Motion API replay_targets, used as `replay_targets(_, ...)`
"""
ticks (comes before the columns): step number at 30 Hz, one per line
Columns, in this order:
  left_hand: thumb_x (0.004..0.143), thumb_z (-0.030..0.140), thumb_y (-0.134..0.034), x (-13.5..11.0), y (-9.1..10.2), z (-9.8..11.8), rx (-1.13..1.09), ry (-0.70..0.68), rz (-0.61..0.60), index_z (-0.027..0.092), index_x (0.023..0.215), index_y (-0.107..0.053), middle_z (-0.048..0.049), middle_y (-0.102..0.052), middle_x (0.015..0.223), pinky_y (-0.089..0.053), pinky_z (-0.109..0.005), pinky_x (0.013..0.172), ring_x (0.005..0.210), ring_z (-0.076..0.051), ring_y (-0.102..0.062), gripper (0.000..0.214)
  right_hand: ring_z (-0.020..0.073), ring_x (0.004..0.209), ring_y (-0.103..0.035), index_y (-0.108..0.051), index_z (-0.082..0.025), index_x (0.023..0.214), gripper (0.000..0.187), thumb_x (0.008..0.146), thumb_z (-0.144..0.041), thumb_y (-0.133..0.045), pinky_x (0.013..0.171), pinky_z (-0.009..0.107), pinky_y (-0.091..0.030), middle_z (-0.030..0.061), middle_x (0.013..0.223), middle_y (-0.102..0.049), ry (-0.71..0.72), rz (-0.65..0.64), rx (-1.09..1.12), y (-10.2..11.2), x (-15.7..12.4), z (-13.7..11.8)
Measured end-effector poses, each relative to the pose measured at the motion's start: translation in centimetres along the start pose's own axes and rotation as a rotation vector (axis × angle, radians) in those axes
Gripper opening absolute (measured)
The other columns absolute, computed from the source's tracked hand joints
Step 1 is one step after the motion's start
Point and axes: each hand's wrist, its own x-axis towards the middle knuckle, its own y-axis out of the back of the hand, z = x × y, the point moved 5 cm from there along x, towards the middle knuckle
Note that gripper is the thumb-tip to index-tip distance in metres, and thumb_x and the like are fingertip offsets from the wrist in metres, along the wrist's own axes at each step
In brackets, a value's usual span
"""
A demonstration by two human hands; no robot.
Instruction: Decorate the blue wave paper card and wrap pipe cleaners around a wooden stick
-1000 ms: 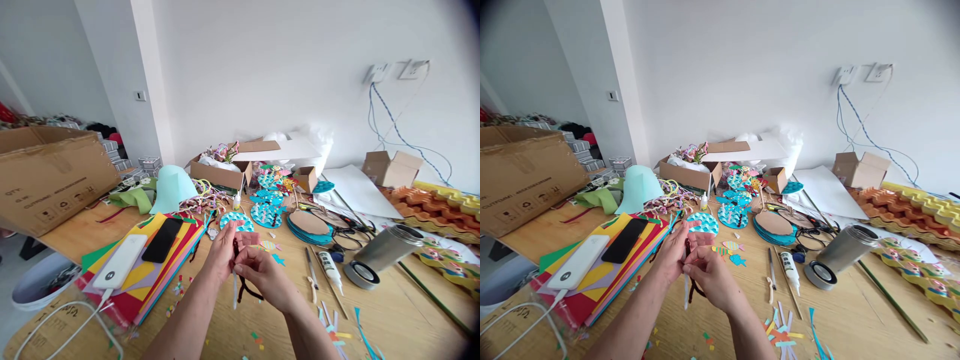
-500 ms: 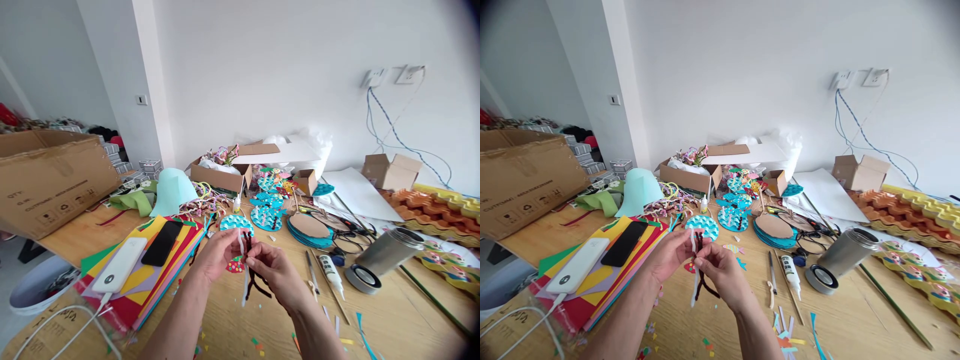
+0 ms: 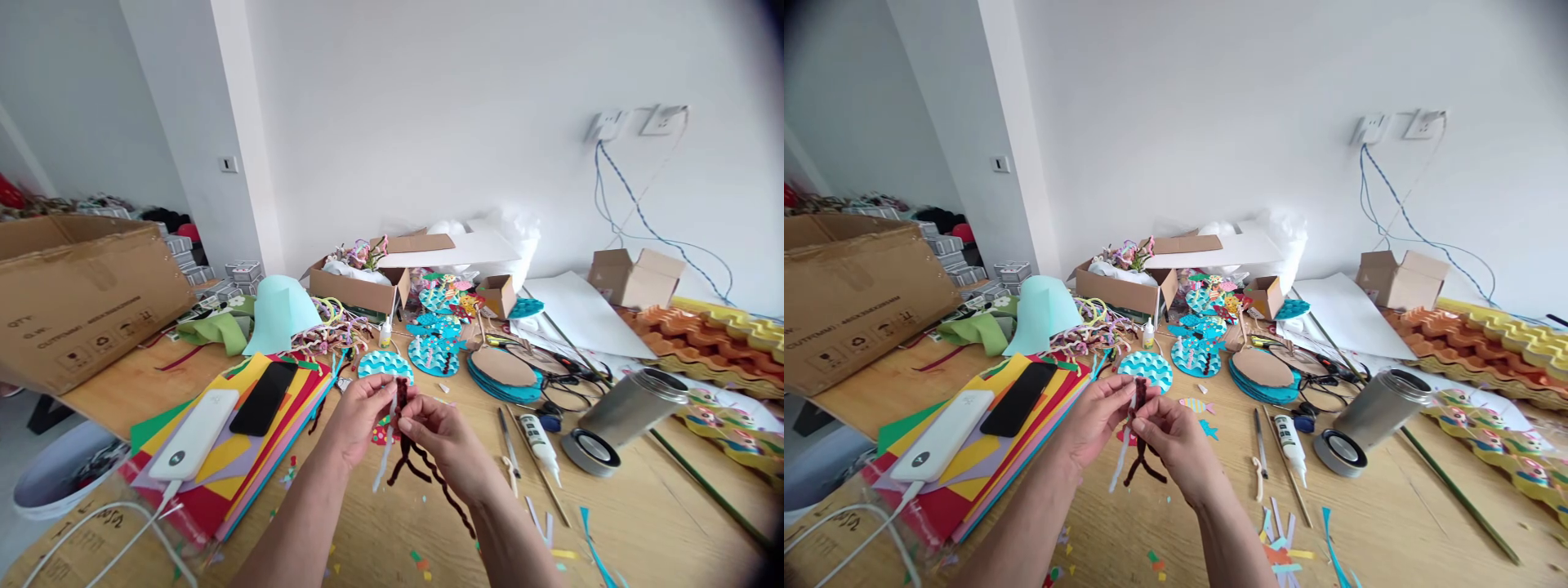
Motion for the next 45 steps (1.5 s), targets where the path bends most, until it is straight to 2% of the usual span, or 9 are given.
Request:
replay_targets(9,0.071,0.033,-0.071,0.0,0.3,-0.7,0.076,0.013,-0.012,0.013,0.095,-0.072,-0.0119,-0.071,0.090,-0.047,-0.022,0.060,0.078,-0.020,-0.065,0.031,0.0132,0.064,-0.053,-0.056,-0.017,0.069,0.031,0.071,-0.044,-0.071,0.062,0.026,-0.040,0.0000,0.068,-0.060,0.037,-0.040,-0.038,-0.2,-0.1,0.0)
replay_targets(14,0.069,0.030,-0.073,0.1,0.4,-0.7,0.098,0.022,0.019,0.011,0.085,-0.072,-0.0110,-0.071,0.083,-0.046,-0.022,0.058,0.072,-0.018,-0.064,0.024,0.0111,0.061,-0.049,-0.056,-0.016,0.069,0.032,0.072,-0.044,-0.071,0.059,0.024,-0.036,-0.0014,0.066,-0.057,0.028,-0.040,-0.069,-0.4,-0.1,0.1)
replay_targets(17,0.069,0.028,-0.073,0.2,0.6,-0.6,0.062,-0.002,0.077,0.011,0.079,-0.069,-0.0101,-0.072,0.079,-0.048,-0.023,0.061,0.070,-0.017,-0.065,0.020,0.0105,0.061,-0.049,-0.055,-0.016,0.070,0.032,0.073,-0.044,-0.070,0.057,0.023,-0.035,-0.0013,0.067,-0.057,0.033,-0.035,-0.058,-0.5,-0.1,0.2)
replay_targets(20,0.067,0.029,-0.073,0.3,0.9,-0.4,-0.014,-0.017,0.159,0.013,0.077,-0.065,-0.0091,-0.072,0.077,-0.050,-0.025,0.063,0.076,-0.020,-0.067,0.020,0.0107,0.058,-0.052,-0.052,-0.018,0.074,0.033,0.072,-0.047,-0.070,0.052,0.022,-0.034,-0.0026,0.065,-0.057,-0.051,-0.046,0.011,-0.8,-0.2,0.7)
replay_targets(25,0.067,0.033,-0.073,0.2,1.8,-0.2,-0.050,0.000,0.292,0.018,0.084,-0.060,-0.0089,-0.072,0.087,-0.046,-0.022,0.047,0.087,-0.026,-0.068,0.027,0.0174,0.073,-0.066,-0.055,-0.018,0.076,0.034,0.067,-0.043,-0.075,0.063,0.025,-0.043,0.0002,0.075,-0.064,-0.142,-0.144,0.123,-1.5,-0.3,1.7)
replay_targets(29,0.067,0.026,-0.074,0.6,2.6,0.2,-0.118,-0.102,0.313,0.016,0.081,-0.058,-0.0096,-0.073,0.084,-0.053,-0.029,0.068,0.086,-0.024,-0.069,0.024,0.0185,0.078,-0.068,-0.056,-0.017,0.078,0.030,0.071,-0.040,-0.074,0.074,0.031,-0.045,0.0049,0.091,-0.068,-0.154,-0.224,0.191,-1.8,-0.2,2.2)
replay_targets(32,0.066,0.024,-0.076,0.8,3.1,0.5,-0.162,-0.155,0.321,0.014,0.079,-0.058,-0.0086,-0.073,0.080,-0.051,-0.034,0.082,0.083,-0.023,-0.070,0.024,0.0190,0.079,-0.068,-0.056,-0.016,0.079,0.027,0.072,-0.036,-0.074,0.077,0.033,-0.045,0.0081,0.092,-0.070,-0.175,-0.291,0.234,-2.1,-0.3,2.4)
replay_targets(41,0.068,0.021,-0.074,0.7,4.0,1.1,-0.220,-0.160,0.340,0.016,0.081,-0.056,-0.0069,-0.073,0.083,-0.052,-0.037,0.083,0.080,-0.023,-0.070,0.023,0.0193,0.079,-0.069,-0.055,-0.017,0.077,0.025,0.071,-0.031,-0.075,0.074,0.032,-0.047,0.0076,0.079,-0.072,-0.253,-0.381,0.411,-2.6,-0.5,2.7)
replay_targets(45,0.073,0.018,-0.069,0.8,4.2,0.9,-0.257,-0.152,0.321,0.016,0.084,-0.057,-0.0068,-0.073,0.079,-0.054,-0.038,0.078,0.075,-0.022,-0.071,0.017,0.0168,0.067,-0.068,-0.054,-0.017,0.078,0.030,0.069,-0.034,-0.076,0.068,0.030,-0.048,0.0062,0.075,-0.072,-0.283,-0.376,0.387,-2.2,-0.2,3.4)
